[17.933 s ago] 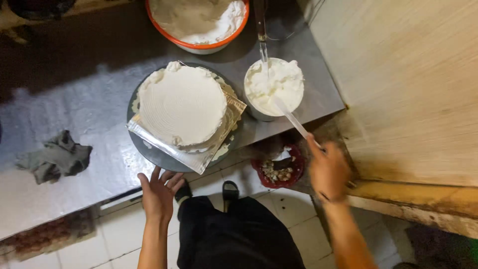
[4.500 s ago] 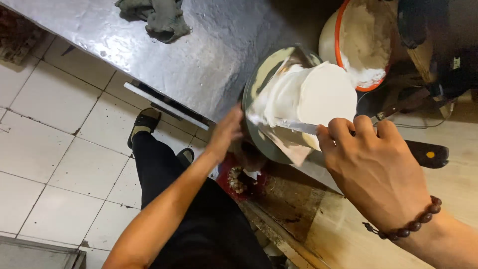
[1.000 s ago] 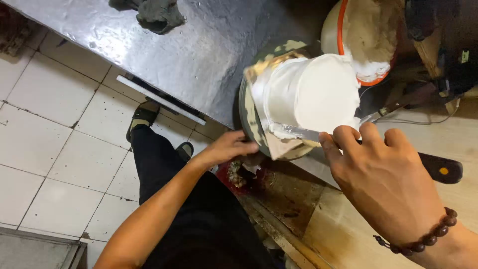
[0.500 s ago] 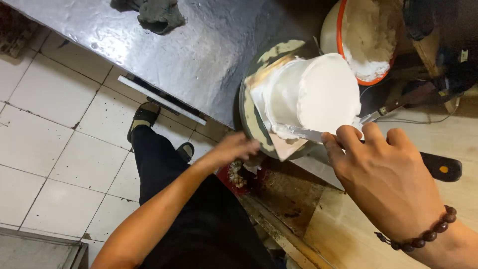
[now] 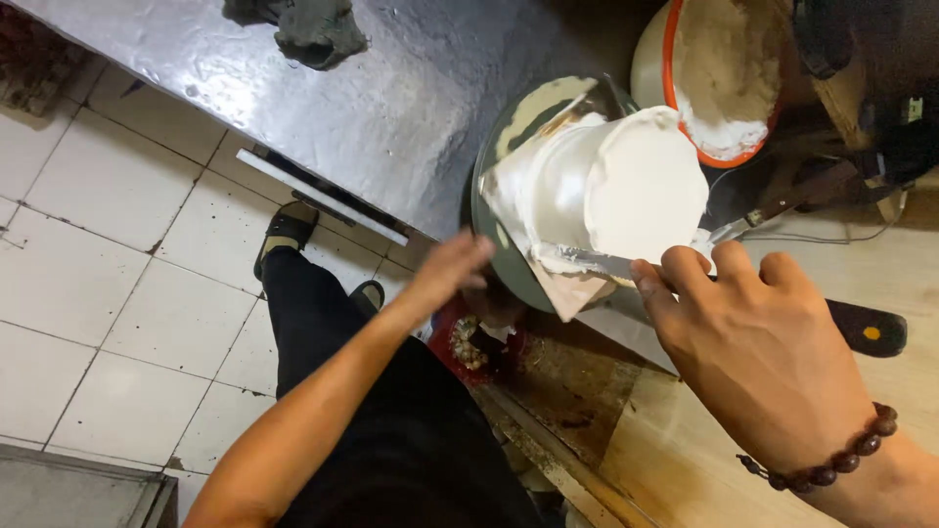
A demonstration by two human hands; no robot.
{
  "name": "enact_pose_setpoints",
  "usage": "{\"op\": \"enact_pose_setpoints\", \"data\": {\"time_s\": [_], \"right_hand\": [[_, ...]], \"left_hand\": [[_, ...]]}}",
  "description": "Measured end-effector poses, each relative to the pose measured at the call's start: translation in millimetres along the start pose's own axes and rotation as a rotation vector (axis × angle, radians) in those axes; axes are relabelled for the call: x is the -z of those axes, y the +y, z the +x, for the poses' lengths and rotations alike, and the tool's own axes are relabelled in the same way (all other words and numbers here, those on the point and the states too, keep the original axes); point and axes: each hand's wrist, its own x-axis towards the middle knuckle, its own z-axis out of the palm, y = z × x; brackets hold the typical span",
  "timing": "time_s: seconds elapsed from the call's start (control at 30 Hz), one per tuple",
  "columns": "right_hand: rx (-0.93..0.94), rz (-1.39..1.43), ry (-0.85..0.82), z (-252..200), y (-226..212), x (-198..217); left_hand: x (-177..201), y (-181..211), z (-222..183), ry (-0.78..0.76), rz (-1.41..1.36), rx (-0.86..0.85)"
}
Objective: Frosting a chocolate cake with white cream using a spatula on a turntable.
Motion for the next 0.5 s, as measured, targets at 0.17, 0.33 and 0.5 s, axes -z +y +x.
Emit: {"op": "enact_pose_setpoints", "data": {"time_s": [0.17, 0.33, 0.5], "right_hand": [[0.003, 0.007, 0.006, -2.1, -1.9, -1.1], [0.013, 0.004, 0.004, -3.3, -2.6, -3.4], [0.018, 0.005, 0.002, -4.6, -3.3, -5.5]], "left_hand": [[-3.4, 6.7, -6.3, -0.284, 0.258, 0.03], [11.9, 36.1, 3.9, 0.012, 0.144, 0.009], [0.6, 27.0, -9.8, -0.007, 0.095, -0.04]]}}
